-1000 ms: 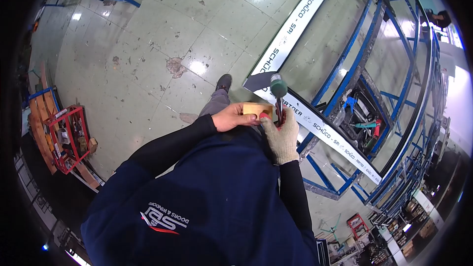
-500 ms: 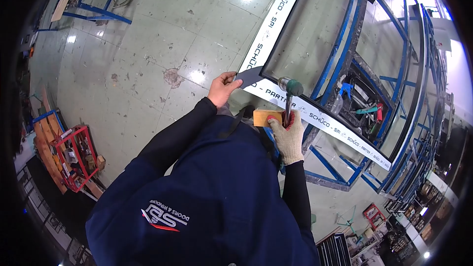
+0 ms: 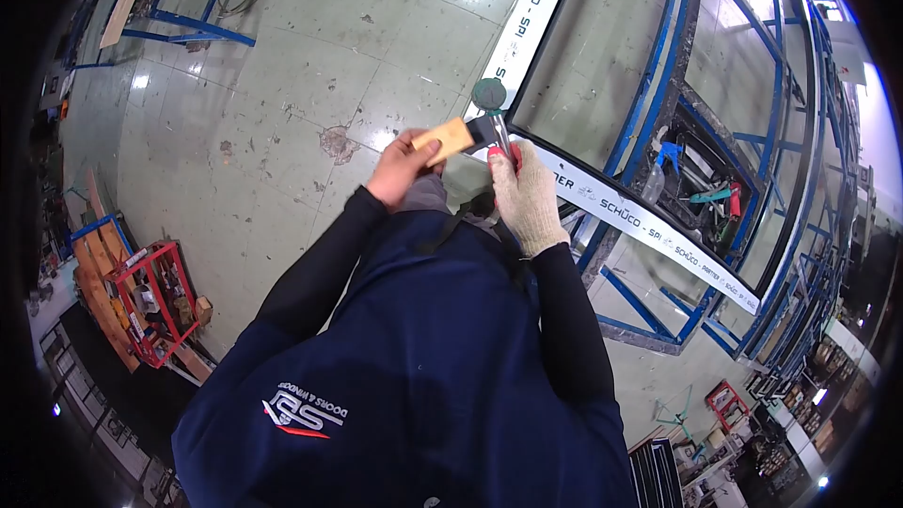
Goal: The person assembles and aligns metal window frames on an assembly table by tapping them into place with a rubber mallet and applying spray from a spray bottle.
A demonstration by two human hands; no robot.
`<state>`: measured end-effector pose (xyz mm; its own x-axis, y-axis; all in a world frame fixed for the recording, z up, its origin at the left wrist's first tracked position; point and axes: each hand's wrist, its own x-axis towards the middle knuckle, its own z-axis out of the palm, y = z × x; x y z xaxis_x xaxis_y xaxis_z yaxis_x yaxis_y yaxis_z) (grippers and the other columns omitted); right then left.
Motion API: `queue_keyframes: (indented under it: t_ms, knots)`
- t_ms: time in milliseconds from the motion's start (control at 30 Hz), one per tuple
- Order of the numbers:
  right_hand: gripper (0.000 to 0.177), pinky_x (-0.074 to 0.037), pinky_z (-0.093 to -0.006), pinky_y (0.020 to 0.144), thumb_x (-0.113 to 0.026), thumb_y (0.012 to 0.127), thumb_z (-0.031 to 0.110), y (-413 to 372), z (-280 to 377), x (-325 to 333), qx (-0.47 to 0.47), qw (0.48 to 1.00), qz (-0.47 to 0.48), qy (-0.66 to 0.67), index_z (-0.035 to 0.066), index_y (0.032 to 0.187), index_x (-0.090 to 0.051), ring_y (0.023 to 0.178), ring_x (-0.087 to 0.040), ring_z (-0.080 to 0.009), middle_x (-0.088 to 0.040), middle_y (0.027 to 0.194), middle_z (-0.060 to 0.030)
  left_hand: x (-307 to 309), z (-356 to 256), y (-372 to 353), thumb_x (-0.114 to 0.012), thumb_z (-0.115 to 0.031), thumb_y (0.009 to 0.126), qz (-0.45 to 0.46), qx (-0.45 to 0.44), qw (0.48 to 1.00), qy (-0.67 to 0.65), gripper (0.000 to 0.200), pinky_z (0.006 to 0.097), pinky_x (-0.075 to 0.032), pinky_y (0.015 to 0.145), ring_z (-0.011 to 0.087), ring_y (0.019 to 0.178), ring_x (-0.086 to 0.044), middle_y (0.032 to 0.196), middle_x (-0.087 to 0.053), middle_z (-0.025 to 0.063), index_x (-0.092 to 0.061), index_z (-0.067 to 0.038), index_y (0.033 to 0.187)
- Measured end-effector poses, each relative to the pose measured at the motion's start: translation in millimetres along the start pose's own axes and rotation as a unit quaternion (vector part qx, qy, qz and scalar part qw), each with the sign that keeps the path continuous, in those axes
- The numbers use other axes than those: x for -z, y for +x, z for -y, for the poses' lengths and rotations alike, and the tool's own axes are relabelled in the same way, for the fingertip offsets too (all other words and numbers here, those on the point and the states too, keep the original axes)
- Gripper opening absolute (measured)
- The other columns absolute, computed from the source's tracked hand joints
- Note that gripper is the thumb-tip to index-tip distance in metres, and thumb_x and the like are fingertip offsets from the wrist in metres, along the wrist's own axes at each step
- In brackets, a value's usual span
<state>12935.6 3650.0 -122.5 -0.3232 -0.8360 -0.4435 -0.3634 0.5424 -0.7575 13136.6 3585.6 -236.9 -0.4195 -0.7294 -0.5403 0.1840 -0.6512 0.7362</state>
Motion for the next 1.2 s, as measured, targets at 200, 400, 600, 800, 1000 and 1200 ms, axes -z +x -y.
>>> queue_keyframes:
  t_ms: [200, 400, 600, 800, 1000, 1200]
  knots:
    - [0.032, -0.050, -0.0349, 0.060, -0.058, 0.101, 0.027, -8, -4, 2, -0.027, 0.998, 0.047, 0.012, -0.004, 0.109, -0.058, 0.062, -0.064, -0.0186, -0.066, 0.074, -0.0116, 26, -23, 21, -0.070, -0.023, 0.097, 0.030, 0.054, 0.994, 0.096, 0.033, 0.0307, -0.058, 0.078, 0.0147, 0.085, -0.068, 0.108, -0.067, 0.0082, -0.057, -0.003, 0.119]
    - [0.029, -0.048, -0.0470, 0.068, -0.055, 0.101, 0.027, -4, -35, -13, 0.067, 0.995, 0.060, -0.031, -0.002, 0.104, -0.058, 0.077, -0.064, -0.0443, -0.063, 0.078, -0.0258, 18, -25, 18, -0.068, -0.020, 0.098, 0.029, 0.060, 0.995, 0.073, 0.031, 0.0300, -0.062, 0.078, 0.0185, 0.099, -0.071, 0.109, -0.067, 0.0093, -0.055, -0.001, 0.119]
    - [0.027, -0.048, -0.0498, 0.069, -0.055, 0.101, 0.027, -7, -42, -16, 0.084, 0.992, 0.087, -0.036, 0.001, 0.108, -0.056, 0.080, -0.063, -0.0474, -0.063, 0.079, -0.0277, 17, -15, 20, -0.068, -0.016, 0.097, 0.017, 0.033, 0.998, 0.050, 0.029, 0.0294, -0.063, 0.077, 0.0208, 0.096, -0.072, 0.110, -0.067, 0.0132, -0.053, -0.001, 0.116]
    - [0.027, -0.048, -0.0505, 0.069, -0.055, 0.101, 0.027, -9, -39, -14, 0.114, 0.989, 0.069, -0.061, 0.001, 0.107, -0.057, 0.082, -0.063, -0.0483, -0.063, 0.081, -0.0288, 14, -13, 20, -0.068, -0.016, 0.098, 0.009, 0.024, 0.999, 0.045, 0.031, 0.0299, -0.062, 0.077, 0.0228, 0.095, -0.073, 0.110, -0.066, 0.0156, -0.050, 0.002, 0.116]
    - [0.024, -0.047, -0.0517, 0.069, -0.055, 0.101, 0.026, -9, -46, -18, 0.079, 0.993, 0.078, -0.047, 0.002, 0.105, -0.057, 0.082, -0.063, -0.0483, -0.063, 0.082, -0.0290, 12, -10, 19, -0.067, -0.016, 0.098, -0.002, 0.023, 0.999, 0.038, 0.026, 0.0320, -0.063, 0.081, 0.0223, 0.094, -0.072, 0.109, -0.067, 0.0161, -0.051, -0.001, 0.112]
    - [0.027, -0.050, -0.0431, 0.067, -0.054, 0.102, 0.026, -20, -19, -7, 0.036, 0.996, 0.075, 0.004, 0.000, 0.108, -0.058, 0.074, -0.067, -0.0368, -0.064, 0.078, -0.0214, 15, -7, 20, -0.068, -0.019, 0.098, 0.001, 0.017, 0.999, 0.042, 0.029, 0.0330, -0.062, 0.082, 0.0223, 0.096, -0.072, 0.110, -0.067, 0.0167, -0.051, -0.001, 0.113]
